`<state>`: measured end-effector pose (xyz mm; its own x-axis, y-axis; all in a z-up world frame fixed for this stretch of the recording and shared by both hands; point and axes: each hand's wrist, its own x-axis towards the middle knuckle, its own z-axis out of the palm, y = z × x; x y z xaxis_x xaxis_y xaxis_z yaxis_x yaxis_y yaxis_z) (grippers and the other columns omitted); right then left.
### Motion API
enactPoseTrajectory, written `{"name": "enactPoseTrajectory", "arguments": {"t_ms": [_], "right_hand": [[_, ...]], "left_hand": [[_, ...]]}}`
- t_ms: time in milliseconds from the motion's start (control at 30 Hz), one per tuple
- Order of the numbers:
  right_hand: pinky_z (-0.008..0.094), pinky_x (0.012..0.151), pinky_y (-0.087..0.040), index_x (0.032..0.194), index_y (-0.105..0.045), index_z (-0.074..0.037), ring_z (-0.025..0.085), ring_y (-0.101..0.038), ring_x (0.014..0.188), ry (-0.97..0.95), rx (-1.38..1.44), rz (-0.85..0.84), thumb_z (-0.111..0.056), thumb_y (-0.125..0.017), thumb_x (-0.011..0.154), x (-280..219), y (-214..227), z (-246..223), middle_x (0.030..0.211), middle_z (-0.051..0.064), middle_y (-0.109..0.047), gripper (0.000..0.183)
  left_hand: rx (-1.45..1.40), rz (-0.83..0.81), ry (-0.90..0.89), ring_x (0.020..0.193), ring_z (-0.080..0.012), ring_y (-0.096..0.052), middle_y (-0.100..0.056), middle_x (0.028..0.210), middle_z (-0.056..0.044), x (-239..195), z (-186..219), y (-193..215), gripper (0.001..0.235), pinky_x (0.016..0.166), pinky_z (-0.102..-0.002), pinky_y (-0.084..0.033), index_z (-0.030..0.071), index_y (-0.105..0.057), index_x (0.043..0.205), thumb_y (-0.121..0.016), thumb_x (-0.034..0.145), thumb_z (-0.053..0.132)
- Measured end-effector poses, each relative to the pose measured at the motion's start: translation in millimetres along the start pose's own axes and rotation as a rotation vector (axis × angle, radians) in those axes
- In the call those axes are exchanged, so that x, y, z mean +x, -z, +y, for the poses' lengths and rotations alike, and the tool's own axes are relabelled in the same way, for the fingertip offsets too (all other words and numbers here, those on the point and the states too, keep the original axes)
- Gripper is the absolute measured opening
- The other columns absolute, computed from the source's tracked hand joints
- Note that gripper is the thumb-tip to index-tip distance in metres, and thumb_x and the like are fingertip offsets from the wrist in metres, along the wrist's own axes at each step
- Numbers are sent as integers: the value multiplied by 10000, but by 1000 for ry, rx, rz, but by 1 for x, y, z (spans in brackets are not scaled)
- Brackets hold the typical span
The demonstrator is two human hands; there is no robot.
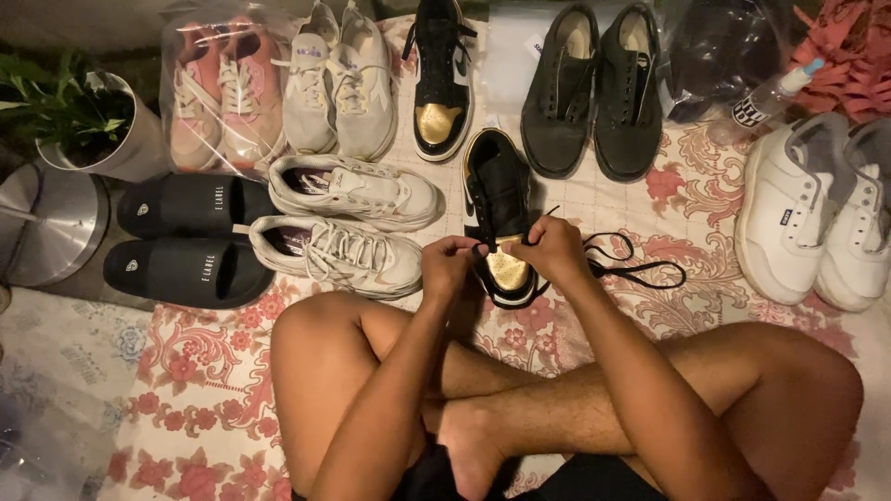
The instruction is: The person sits on a rug and laces a black and gold sneaker. They thread the black laces through the eyelets, pull them tight, and tie a knot. Other shoes are arranged on the floor around them.
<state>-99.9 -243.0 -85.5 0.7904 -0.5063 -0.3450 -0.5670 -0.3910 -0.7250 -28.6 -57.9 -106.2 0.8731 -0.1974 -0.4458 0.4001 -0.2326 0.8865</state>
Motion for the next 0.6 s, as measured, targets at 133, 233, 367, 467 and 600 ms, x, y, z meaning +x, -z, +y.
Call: {"name": "enactPoseTrajectory", "arguments": {"t_ms": [133,233,367,467,600], "right_hand": [[377,549,-524,858,-661,-27,276,-697,654,-7,57,-16,-292,-875,735,1,0,1,694,133,-644,362],[385,602,-534,833,-634,-84,280,-700,652,93,44,-20,-332,-887,705,-7,5,-5,629,79,-634,377],[386,689,-542,873,-661,-129,270,-659,653,450,-27,13,-188,-835,774,-21,20,-22,623,47,-568,209],[422,705,-549,944,-744,-182,302,-659,681,620,-128,15,-201,-814,792,-27,21,-26,652,64,-558,169],[345,729,-564,969,-828,-327,252,-673,726,697,-279,134,-301,-807,830,-12,2,-4,729,23,-598,143]], "left_hand": [[-2,-17,-20,680,-130,-634,-719,665,-81,-10,12,0,227,651,-251,-508,76,-806,855,-936,684,147],[-23,-36,-16,697,-138,-626,-723,685,-94,-15,20,2,227,659,-257,-506,58,-806,875,-928,697,131],[-41,-43,22,680,-155,-666,-738,706,-109,-16,24,3,210,668,-259,-528,46,-810,893,-906,719,113],[-19,-55,29,689,-156,-678,-743,722,-116,-17,24,4,174,667,-272,-536,55,-816,908,-878,755,112],[20,-45,40,690,-175,-664,-728,725,-125,-17,27,4,166,659,-292,-536,49,-815,927,-822,777,119]]}}
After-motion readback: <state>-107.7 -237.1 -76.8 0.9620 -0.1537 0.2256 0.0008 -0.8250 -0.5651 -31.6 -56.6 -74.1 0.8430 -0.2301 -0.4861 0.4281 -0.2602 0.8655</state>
